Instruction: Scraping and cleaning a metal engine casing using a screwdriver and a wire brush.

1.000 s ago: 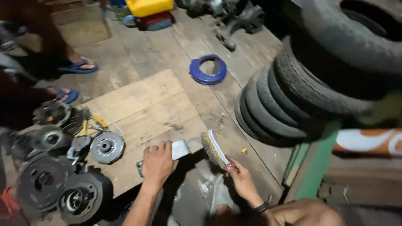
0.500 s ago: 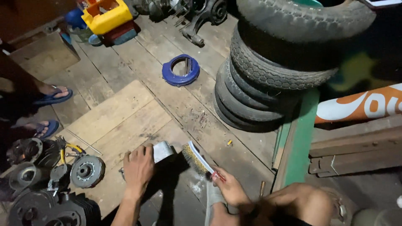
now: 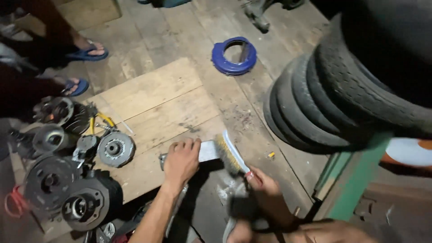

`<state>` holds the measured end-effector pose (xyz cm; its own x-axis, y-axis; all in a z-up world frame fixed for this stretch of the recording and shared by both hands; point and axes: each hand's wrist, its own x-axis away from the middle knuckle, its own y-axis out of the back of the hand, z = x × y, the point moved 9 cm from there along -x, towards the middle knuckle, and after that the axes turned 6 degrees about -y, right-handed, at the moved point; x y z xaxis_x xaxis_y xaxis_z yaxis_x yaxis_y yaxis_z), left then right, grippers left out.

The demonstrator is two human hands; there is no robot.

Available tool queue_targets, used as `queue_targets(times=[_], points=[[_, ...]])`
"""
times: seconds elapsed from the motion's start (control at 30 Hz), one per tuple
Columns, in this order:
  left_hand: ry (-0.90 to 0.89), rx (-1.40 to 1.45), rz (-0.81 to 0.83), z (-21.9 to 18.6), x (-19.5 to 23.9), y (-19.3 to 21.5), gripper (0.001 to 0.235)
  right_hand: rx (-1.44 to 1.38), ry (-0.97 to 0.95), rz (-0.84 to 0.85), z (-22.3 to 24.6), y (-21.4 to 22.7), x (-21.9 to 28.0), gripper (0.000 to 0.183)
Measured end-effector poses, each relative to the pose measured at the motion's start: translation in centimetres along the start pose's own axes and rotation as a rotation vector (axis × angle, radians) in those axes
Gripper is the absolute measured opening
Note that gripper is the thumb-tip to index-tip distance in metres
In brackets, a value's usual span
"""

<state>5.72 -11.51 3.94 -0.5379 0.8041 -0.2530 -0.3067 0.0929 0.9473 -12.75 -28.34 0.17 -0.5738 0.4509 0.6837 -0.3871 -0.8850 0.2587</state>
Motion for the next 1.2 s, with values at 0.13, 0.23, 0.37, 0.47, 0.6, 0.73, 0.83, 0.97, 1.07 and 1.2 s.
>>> queue_targets(times=[0.13, 0.23, 0.37, 0.47, 0.6, 0.73, 0.83, 0.97, 1.07, 1.2], points=[[0.017, 0.102, 0.073, 0.5, 0.6, -3.0, 0.04, 0.384, 0.266, 0.006, 3.7, -3.3, -5.7, 0.046], [0.014, 0.109, 0.032, 0.6, 0.6, -2.0, 0.035, 0.429, 0.372, -0.07, 7.7, -4.1, -5.7, 0.044], [0.002, 0.085, 0.013, 0.6, 0.5, -1.5, 0.035, 0.26, 0.377, -0.11, 8.7, -2.7, -5.2, 0.044], [0.05, 0.1, -0.03, 0.7, 0.9, -1.0, 0.034, 0.293, 0.333, -0.15, 5.7, 0.5, -3.4, 0.045], [0.075, 0.105, -0.125, 0.8, 0.8, -0.8, 0.035, 0.364, 0.179, -0.144, 0.3, 3.0, -0.6, 0.042], [0.076, 0.068, -0.131, 0.6, 1.0, -0.6, 0.032, 0.457, 0.238, -0.172, -0.6, 0.1, -3.5, 0.042], [0.081, 0.122, -0.1, 0.6, 1.0, -1.6, 0.036, 0.387, 0.346, -0.152, 4.0, -3.6, -5.2, 0.04], [0.084, 0.127, -0.104, 0.5, 1.6, -1.4, 0.035, 0.454, 0.566, -0.114, 6.3, -5.4, -6.6, 0.043], [0.098, 0.125, -0.166, 1.0, 1.1, 0.0, 0.035, 0.438, 0.489, -0.196, 4.8, -0.6, -6.7, 0.046], [0.054, 0.087, -0.169, 0.7, 0.8, -0.1, 0.035, 0.368, 0.23, -0.23, 0.9, 4.6, -3.8, 0.04]])
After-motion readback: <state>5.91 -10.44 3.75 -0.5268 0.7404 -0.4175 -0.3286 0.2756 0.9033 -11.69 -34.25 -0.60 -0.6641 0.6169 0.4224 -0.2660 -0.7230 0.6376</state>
